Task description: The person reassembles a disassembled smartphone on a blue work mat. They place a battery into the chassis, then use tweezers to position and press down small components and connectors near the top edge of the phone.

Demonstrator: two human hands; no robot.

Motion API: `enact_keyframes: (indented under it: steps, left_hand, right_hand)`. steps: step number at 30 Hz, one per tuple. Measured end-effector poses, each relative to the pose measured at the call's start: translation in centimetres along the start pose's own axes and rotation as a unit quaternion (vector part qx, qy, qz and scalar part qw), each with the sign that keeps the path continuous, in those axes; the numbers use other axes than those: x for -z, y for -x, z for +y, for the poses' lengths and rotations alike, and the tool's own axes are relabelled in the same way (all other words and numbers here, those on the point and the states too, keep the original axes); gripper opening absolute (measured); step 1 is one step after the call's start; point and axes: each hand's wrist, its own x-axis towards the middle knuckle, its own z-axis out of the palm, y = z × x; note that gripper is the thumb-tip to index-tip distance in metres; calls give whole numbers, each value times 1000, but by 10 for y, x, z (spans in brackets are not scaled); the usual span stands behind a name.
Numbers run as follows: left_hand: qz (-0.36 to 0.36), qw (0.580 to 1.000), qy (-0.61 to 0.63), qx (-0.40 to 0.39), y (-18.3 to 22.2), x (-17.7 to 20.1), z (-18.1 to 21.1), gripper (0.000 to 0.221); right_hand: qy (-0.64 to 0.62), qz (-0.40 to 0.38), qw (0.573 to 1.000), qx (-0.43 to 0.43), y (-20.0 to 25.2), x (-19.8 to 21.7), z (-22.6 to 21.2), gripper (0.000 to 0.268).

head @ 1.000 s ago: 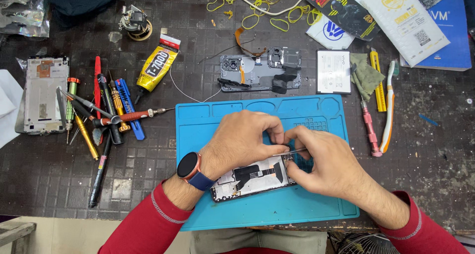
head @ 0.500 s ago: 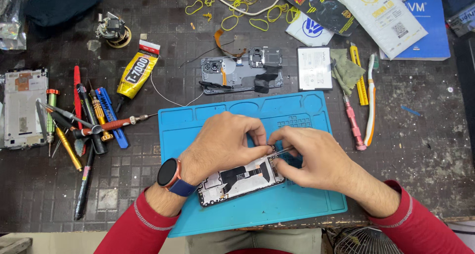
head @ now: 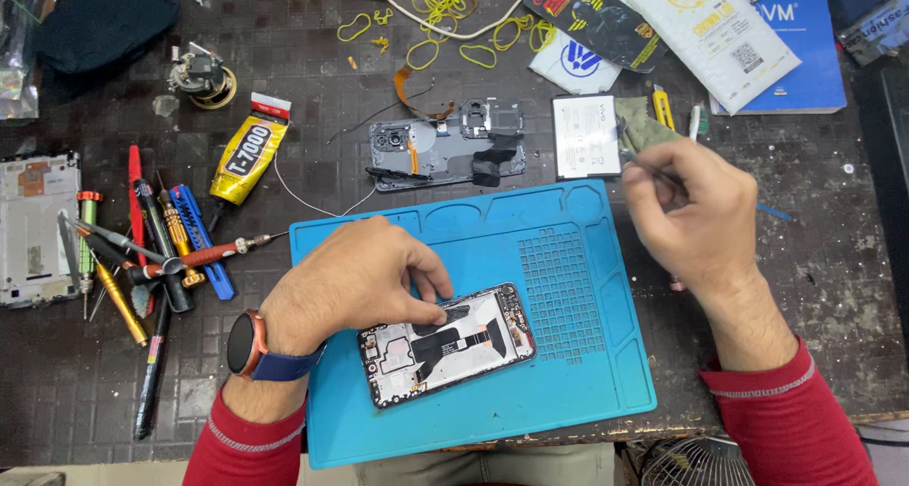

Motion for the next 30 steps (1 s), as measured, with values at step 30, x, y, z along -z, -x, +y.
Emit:
enact_keyframes:
  steps: [30]
  left_hand:
    - [91, 980, -30, -173, -8, -30, 5, 14]
  right_hand:
    - [95, 2, 984, -153, -16, 13, 45, 23]
